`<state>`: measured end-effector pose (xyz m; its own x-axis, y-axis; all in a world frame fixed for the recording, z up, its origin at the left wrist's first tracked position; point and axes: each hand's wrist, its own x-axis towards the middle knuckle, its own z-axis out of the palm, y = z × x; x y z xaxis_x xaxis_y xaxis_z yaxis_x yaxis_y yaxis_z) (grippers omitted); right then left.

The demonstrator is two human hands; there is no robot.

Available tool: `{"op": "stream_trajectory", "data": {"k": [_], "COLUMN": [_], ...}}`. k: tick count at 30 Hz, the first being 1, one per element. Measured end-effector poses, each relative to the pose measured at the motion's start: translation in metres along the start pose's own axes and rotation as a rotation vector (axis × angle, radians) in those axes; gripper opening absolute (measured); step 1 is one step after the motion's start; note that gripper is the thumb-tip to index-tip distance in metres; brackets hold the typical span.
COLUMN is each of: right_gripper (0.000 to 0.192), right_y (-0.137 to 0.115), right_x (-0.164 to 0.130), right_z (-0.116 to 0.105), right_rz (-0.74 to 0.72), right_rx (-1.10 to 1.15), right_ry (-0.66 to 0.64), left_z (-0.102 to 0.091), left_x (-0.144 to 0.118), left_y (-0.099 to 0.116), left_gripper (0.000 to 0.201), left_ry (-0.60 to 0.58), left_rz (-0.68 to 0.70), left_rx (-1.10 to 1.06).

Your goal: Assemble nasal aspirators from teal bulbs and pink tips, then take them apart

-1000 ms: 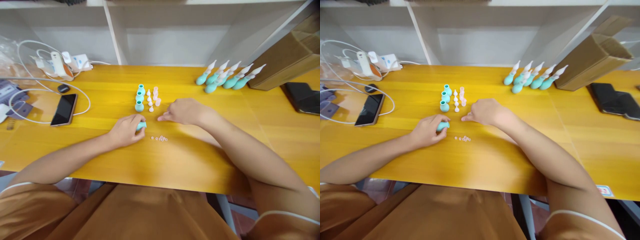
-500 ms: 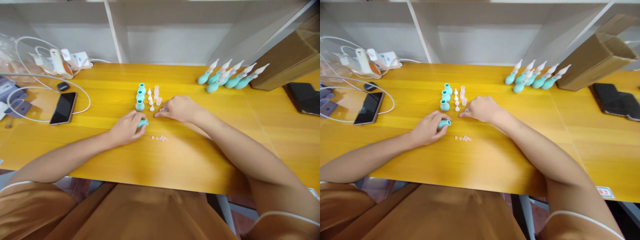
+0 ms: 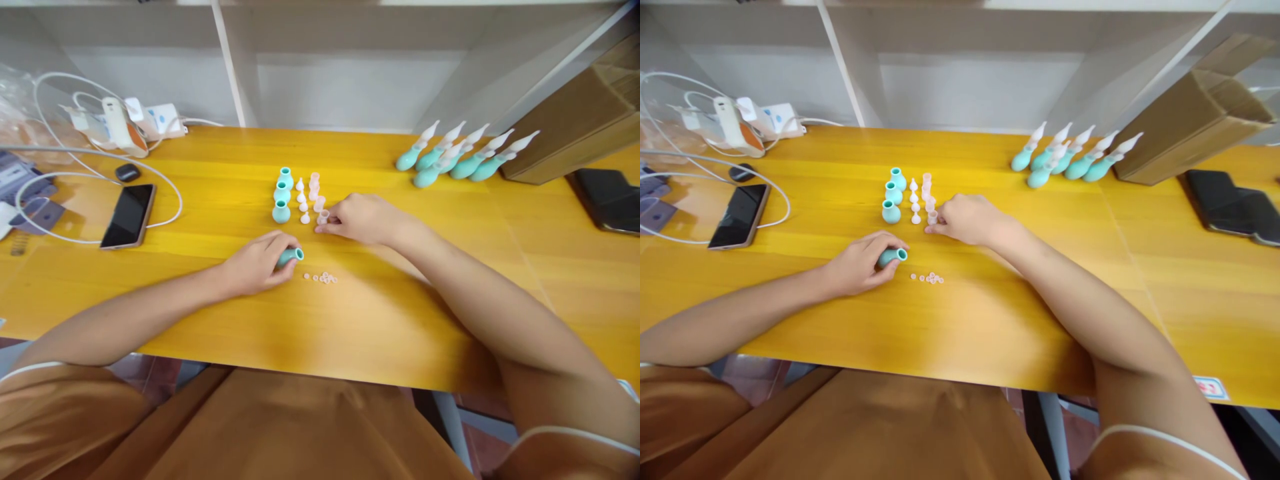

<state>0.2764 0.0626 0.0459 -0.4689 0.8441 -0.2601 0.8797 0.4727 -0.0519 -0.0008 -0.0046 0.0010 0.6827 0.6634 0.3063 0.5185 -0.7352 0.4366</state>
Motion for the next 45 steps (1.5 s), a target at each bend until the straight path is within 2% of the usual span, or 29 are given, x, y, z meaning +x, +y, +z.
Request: {"op": "stream_trajectory", "data": {"k": [3, 6, 8, 11, 14, 19, 36, 39, 42, 44, 45], "right_gripper": [0.063, 0.064, 0.064, 0.062, 0.057, 0.052, 0.05, 0.043, 0.039, 0.041, 0.04], "right_y": [-0.001, 0.001, 0.006, 0.017, 0.027, 0.031, 0.034, 0.031, 0.035, 0.044, 0.051], "right_x": [0.002, 0.001, 0.001, 0.002, 0.005, 0.007, 0.008, 0.001, -0.011, -0.021, -0.027], "right_z": [0.003, 0.0, -0.003, -0.004, -0.003, -0.003, -0.001, -0.01, -0.028, -0.043, -0.051], "right_rz": [0.002, 0.015, 0.026, 0.015, -0.038, -0.051, -0.095, -0.087, -0.06, -0.007, 0.038], "right_rx": [0.002, 0.02, 0.048, 0.1, 0.126, 0.137, 0.186, 0.223, 0.264, 0.271, 0.265], "right_ry": [0.004, -0.027, -0.082, -0.147, -0.154, -0.159, -0.147, -0.199, -0.285, -0.271, -0.215], "left_z": [0.001, 0.0, -0.002, -0.005, -0.005, -0.003, -0.006, -0.006, -0.003, -0.001, 0.0], "left_x": [-0.003, -0.002, 0.001, 0.009, 0.015, 0.018, 0.015, 0.015, 0.014, 0.014, 0.013], "left_y": [0.004, 0.007, 0.005, -0.006, -0.021, -0.028, -0.022, -0.023, -0.027, -0.028, -0.028], "left_gripper": [0.019, 0.019, 0.015, 0.013, 0.017, 0.019, 0.017, 0.023, 0.031, 0.035, 0.037], "left_ry": [-0.02, -0.006, 0.092, 0.337, 0.444, 0.396, 0.331, 0.339, 0.366, 0.4, 0.422], "left_rz": [0.038, 0.019, -0.004, -0.057, -0.127, -0.177, -0.168, -0.167, -0.157, -0.137, -0.116], "left_rx": [-0.042, -0.123, -0.15, -0.095, -0.107, -0.185, 0.017, 0.023, 0.022, 0.013, 0.007]}}
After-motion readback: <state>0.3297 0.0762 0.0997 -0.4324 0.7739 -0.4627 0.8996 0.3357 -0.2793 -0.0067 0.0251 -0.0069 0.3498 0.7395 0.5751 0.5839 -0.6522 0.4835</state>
